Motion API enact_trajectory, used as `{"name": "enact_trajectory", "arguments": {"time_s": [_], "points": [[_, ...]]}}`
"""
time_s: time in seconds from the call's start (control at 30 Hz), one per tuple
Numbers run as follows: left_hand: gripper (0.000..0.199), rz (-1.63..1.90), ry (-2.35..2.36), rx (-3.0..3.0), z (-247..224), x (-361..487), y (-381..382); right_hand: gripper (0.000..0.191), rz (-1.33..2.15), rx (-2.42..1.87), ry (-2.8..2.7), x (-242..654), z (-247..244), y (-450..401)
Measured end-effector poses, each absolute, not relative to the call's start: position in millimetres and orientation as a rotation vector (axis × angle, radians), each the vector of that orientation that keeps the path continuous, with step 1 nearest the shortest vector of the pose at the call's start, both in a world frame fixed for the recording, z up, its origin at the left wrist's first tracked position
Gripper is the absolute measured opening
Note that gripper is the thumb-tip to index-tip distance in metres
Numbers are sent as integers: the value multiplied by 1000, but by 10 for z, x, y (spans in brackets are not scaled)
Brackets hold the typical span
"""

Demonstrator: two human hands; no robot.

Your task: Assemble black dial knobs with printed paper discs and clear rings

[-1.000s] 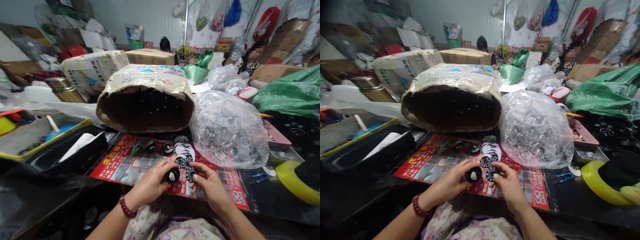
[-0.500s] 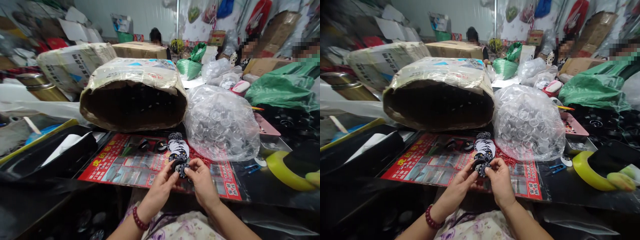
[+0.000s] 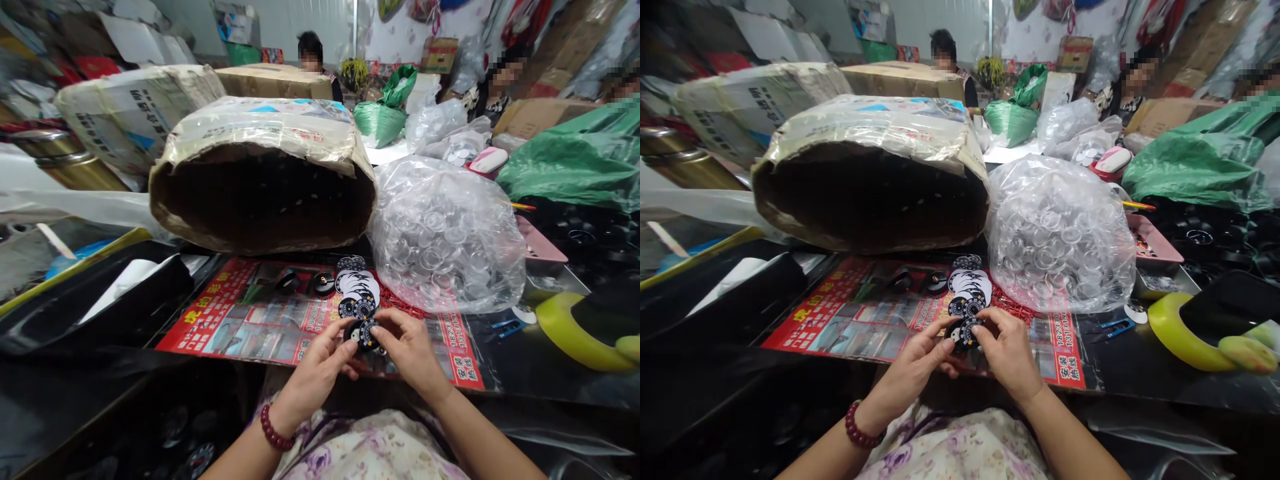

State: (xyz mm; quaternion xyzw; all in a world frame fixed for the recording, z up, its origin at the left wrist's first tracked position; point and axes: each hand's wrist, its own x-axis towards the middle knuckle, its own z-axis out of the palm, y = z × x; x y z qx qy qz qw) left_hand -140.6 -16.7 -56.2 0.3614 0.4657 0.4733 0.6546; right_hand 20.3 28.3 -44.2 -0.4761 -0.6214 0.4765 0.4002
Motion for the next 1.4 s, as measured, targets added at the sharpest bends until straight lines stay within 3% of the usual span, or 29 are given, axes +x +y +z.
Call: {"name": "enact_trajectory", "arguments": {"time_s": [0.17,0.3,0.53,0.93,1.1,1.23,1.4], "points": [[48,1027,1080,834,-611,-1415,-143,18,1457,-1224,-1353,229,-430,278],[46,1030,1064,878,-613,-1365,-148,19,1434,-1255,-1395,150,-478,221],[48,1137,1052,785,-602,-1269,-158,34,1626,-1210,-971,33,-518,151],[46,1148,1098,803,-596,-1219,-148,35,1471,-1359,-1231,64,-508,117],[33,1121,1217,986,-589,-1279,-144,41,1509,-1340,-1434,104,-460,152],[28,1058,1309,1285,-562,-1355,-182,20,1456,-1244,-1461,143,-458,124],[26,1071,1269,1251,-596,-1322,-254,18,1675,-1095,-1320,126,-571,8]]}}
